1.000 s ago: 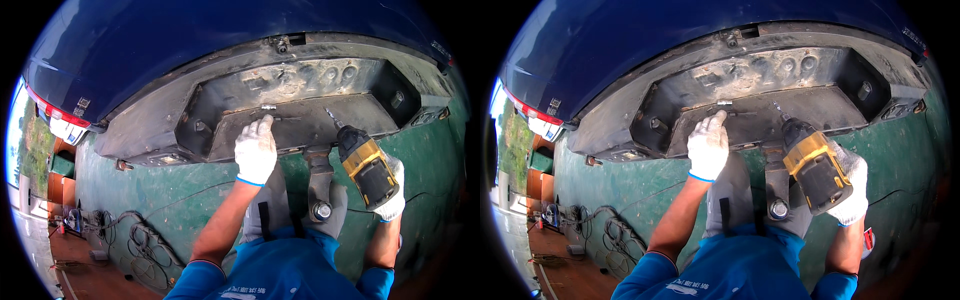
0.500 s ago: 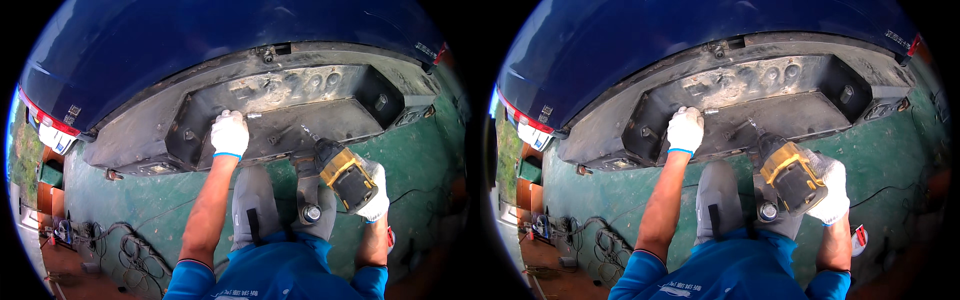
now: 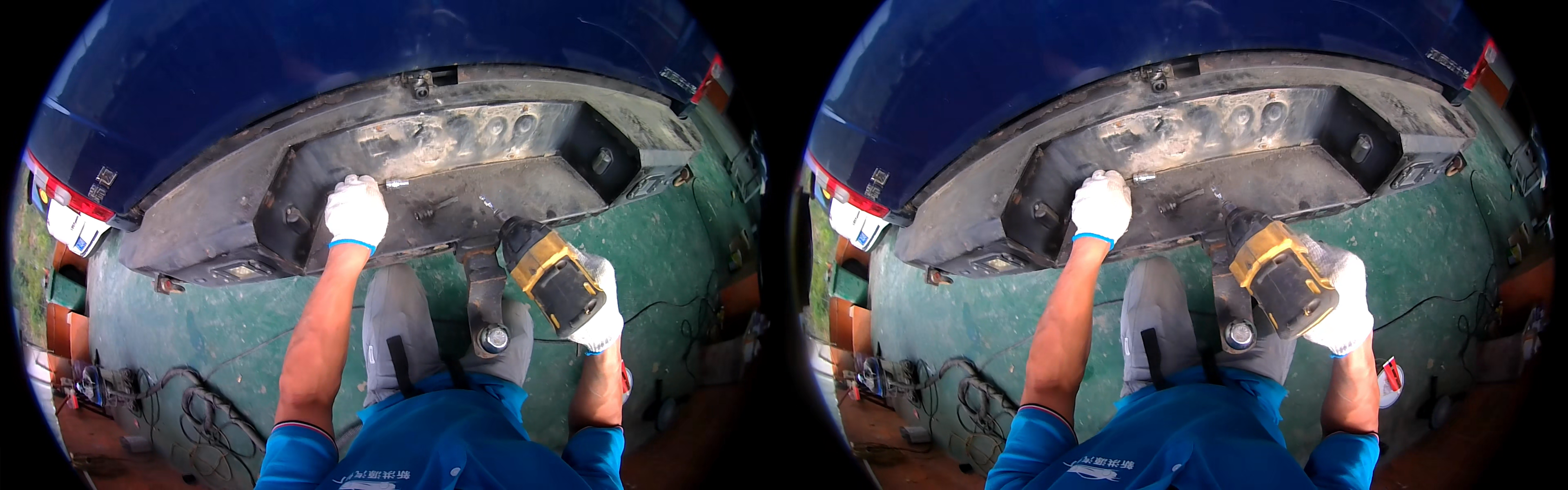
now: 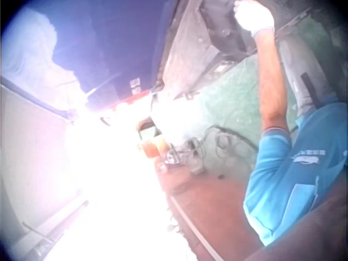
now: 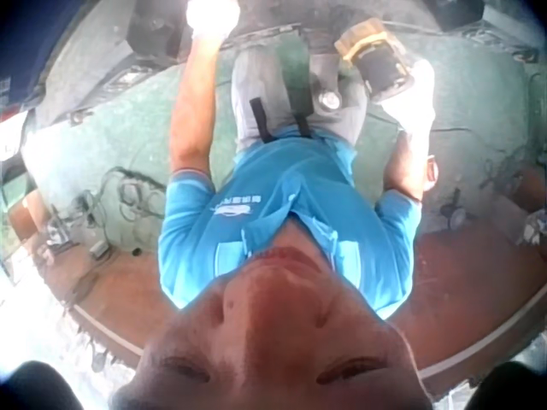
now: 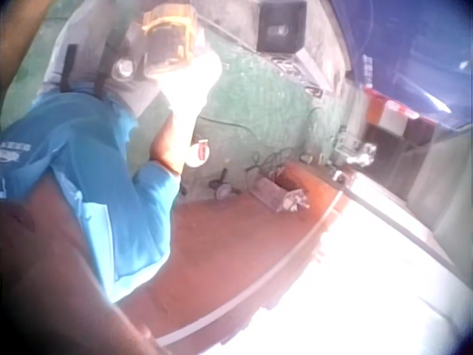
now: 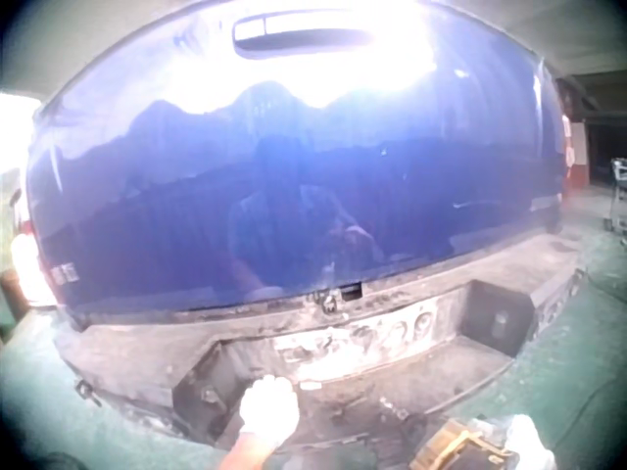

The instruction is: The person selects a socket and a cordless impact driver from a tool chest, then walks to a blue SUV in a garage. They use the impact driver to remove multiple screws from the rear bumper area, working along the lower edge and side of the bumper.

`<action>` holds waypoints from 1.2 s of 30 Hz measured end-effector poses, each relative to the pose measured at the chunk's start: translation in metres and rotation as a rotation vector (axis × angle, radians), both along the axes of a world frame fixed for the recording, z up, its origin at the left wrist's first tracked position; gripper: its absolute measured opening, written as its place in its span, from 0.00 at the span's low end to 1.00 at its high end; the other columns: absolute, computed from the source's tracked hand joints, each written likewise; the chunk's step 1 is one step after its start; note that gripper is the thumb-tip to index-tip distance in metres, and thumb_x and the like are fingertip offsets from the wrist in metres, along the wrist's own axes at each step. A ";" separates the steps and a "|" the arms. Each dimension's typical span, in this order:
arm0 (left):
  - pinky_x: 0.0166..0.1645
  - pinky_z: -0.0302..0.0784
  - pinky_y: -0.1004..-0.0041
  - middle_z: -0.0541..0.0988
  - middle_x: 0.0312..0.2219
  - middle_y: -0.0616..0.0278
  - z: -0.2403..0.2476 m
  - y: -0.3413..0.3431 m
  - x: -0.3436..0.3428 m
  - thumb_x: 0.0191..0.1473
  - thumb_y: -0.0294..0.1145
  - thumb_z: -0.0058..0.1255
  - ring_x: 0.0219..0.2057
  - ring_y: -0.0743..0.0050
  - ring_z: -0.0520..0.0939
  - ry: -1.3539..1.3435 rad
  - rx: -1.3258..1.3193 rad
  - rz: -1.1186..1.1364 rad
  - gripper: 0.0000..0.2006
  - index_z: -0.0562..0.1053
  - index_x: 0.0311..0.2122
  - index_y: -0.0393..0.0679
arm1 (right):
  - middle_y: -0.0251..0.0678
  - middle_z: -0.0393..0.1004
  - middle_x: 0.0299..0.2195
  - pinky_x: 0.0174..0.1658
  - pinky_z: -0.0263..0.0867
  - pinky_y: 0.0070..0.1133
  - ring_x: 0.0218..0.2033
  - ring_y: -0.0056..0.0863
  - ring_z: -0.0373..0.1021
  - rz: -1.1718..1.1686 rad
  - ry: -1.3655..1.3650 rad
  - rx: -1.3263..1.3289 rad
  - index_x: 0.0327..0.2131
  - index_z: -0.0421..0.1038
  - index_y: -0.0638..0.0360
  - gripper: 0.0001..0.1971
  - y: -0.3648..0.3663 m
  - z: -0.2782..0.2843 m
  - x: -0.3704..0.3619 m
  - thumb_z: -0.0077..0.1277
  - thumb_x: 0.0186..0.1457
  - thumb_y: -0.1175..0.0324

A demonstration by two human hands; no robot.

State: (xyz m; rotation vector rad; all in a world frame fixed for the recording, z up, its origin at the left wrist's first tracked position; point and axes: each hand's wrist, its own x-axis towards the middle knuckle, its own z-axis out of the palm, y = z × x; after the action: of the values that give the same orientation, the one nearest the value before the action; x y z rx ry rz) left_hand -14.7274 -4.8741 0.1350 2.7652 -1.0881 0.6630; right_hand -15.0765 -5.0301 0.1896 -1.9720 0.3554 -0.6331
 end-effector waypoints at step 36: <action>0.37 0.78 0.73 0.83 0.35 0.52 0.060 0.045 -0.109 0.57 0.18 0.59 0.32 0.71 0.81 1.490 -1.119 -0.878 0.11 0.79 0.46 0.31 | 0.42 0.72 0.59 0.57 0.74 0.42 0.56 0.40 0.74 0.278 -0.213 1.101 0.63 0.65 0.59 0.24 -0.015 -0.048 -0.047 0.38 0.73 0.54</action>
State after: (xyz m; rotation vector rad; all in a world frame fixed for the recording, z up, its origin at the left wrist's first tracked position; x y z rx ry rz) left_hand -14.8360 -4.8291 0.1952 0.9819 -0.8402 -0.6602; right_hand -15.1232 -5.0449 0.1413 -0.8651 0.2117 -0.3305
